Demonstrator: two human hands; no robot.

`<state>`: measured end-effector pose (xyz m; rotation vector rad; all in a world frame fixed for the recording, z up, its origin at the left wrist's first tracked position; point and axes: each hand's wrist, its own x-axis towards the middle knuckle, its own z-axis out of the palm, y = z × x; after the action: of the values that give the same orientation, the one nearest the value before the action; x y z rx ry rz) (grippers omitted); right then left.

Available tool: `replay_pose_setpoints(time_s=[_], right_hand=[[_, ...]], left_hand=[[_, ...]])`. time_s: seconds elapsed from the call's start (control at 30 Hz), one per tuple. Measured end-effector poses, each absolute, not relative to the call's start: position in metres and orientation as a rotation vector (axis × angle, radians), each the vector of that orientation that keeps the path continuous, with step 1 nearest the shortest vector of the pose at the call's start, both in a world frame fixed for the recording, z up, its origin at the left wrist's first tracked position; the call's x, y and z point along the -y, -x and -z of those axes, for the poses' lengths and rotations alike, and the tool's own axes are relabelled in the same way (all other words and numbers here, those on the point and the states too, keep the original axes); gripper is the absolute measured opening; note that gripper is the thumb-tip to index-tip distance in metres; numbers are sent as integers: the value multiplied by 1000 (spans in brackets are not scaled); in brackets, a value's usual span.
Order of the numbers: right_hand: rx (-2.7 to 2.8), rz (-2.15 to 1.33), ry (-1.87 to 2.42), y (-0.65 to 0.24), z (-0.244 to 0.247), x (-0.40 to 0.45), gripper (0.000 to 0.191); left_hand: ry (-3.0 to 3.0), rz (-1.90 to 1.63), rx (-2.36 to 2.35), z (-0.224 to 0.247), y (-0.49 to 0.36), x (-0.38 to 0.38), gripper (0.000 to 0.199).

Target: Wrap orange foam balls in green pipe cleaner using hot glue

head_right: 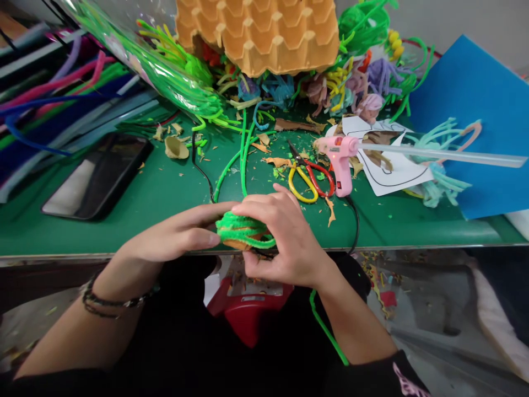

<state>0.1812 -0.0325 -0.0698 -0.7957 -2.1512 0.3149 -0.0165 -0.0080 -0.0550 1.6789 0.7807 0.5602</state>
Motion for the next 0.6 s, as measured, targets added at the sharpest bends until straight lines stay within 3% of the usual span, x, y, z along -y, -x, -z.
replay_pose_setpoints(time_s=[0.6], right_hand=[[2201, -385, 768, -182, 74, 31, 59]], left_hand=[[-1977, -480, -657, 58, 20, 3, 34]])
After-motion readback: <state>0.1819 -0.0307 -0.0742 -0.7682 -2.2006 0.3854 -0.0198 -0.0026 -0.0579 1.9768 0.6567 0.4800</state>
